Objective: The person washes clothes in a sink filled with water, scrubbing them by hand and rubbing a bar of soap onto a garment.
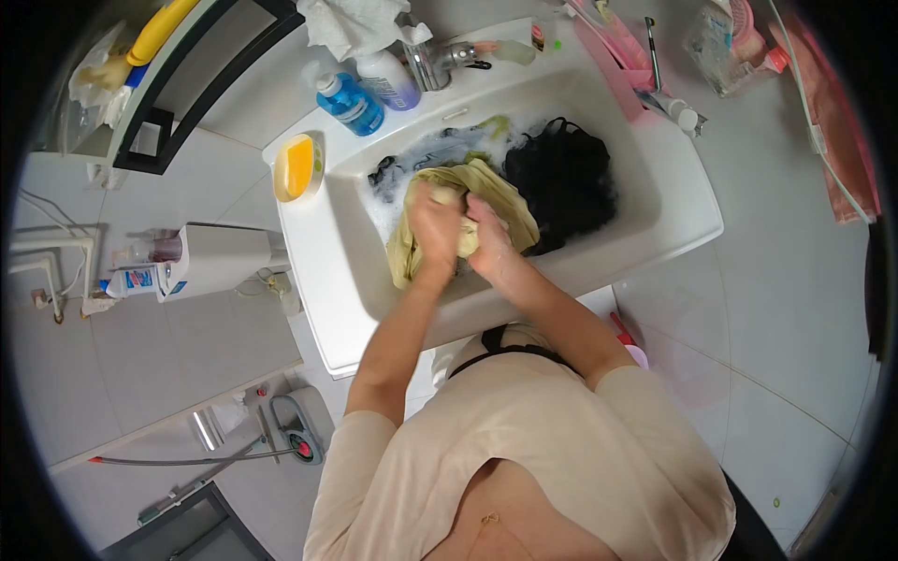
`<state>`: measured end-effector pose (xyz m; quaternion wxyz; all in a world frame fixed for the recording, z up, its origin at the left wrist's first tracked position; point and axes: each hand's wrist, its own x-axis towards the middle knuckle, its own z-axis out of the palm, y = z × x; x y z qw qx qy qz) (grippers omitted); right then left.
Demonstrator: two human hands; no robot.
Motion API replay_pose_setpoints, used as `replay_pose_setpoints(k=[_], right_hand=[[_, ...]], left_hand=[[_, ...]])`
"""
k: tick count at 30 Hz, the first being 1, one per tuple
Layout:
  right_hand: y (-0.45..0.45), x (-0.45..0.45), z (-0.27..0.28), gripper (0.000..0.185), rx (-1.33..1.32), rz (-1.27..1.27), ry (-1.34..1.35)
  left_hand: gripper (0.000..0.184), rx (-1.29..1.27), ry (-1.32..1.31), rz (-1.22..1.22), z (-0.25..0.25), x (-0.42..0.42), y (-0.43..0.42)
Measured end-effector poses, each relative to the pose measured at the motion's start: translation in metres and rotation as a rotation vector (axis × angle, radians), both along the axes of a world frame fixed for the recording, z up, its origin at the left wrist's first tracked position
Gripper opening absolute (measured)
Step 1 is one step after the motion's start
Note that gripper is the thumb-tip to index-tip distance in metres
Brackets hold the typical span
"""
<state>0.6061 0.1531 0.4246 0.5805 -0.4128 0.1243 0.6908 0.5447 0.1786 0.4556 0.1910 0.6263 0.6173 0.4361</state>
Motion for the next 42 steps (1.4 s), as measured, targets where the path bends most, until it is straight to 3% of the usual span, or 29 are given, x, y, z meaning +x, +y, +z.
replay_pose_setpoints(k=[3,4,7,8,11,12,15,16,19,22,25,28,31,32,35,36,39,40,42], right_hand=[[0.001,0.002,0.047,0.042,0.114,0.099,0.014],[0.007,0.004,0.032,0.045,0.159,0.163,-0.088],[0.005,0.036,0.044,0.045,0.54,0.422,-0.354],[0.008,0.04,0.045,0.042,0.546,0.527,-0.642],[0.018,0.05,0.08,0.041,0.759,0.611,-0.77],[0.023,0.043,0.073,0.03,0.726,0.416,-0.571],[0.033,0.048,0.076,0.022,0.541,0.198,-0.288],[0.033,0.045,0.081,0.018,0.526,0.151,-0.224],[0.036,0.04,0.074,0.015,0.563,0.128,-0.337],[0.04,0.05,0.051,0.015,0.494,-0.023,-0.316],[0.04,0.055,0.021,0.016,0.493,-0.06,-0.372],[0.037,0.051,0.005,0.019,0.3,-0.062,-0.34],[0.032,0.038,-0.004,0.018,0.241,-0.066,-0.224],[0.035,0.031,-0.026,0.021,0.275,-0.095,-0.119],[0.021,0.014,-0.001,0.025,0.153,0.028,-0.138],[0.013,0.008,0.014,0.027,0.112,0.066,-0.144],[-0.007,-0.003,0.039,0.032,-0.018,0.19,-0.166],[-0.003,-0.002,0.026,0.032,-0.029,0.343,-0.224],[0.003,-0.004,0.028,0.029,0.053,0.233,-0.179]], left_hand=[[0.021,-0.225,-0.469,-0.117,0.008,-0.019,0.021],[0.022,-0.295,-0.595,-0.192,0.011,-0.022,0.024],[0.029,-0.477,-0.531,-0.364,0.025,-0.033,0.031],[0.032,-0.354,-0.354,-0.375,0.021,-0.03,0.032],[0.032,-0.512,-0.794,-0.423,0.042,-0.018,0.025],[0.035,-0.492,-0.886,-0.435,0.047,-0.017,0.021],[0.044,-0.507,-0.803,-0.487,0.034,-0.015,-0.001],[0.054,-0.642,-0.732,-0.581,0.039,-0.015,-0.007],[0.052,-0.732,-0.999,-0.562,0.024,-0.015,-0.01],[0.041,-0.843,-0.676,-0.55,0.021,-0.028,-0.011],[0.032,-0.694,-0.492,-0.467,0.014,-0.044,-0.009],[0.039,-0.677,-0.742,-0.409,0.003,-0.05,-0.008],[0.044,-0.268,-0.757,-0.344,0.028,-0.015,-0.02],[0.043,-0.098,-0.378,-0.348,0.041,-0.006,-0.026],[0.038,0.157,0.148,-0.334,0.033,0.02,-0.051],[0.037,0.154,0.058,-0.288,0.026,0.021,-0.05],[0.043,-0.248,-0.19,0.092,0.015,-0.005,-0.003],[0.039,-0.158,-0.22,0.062,0.016,-0.008,-0.003],[0.031,0.024,-0.269,-0.018,0.022,-0.011,-0.001]])
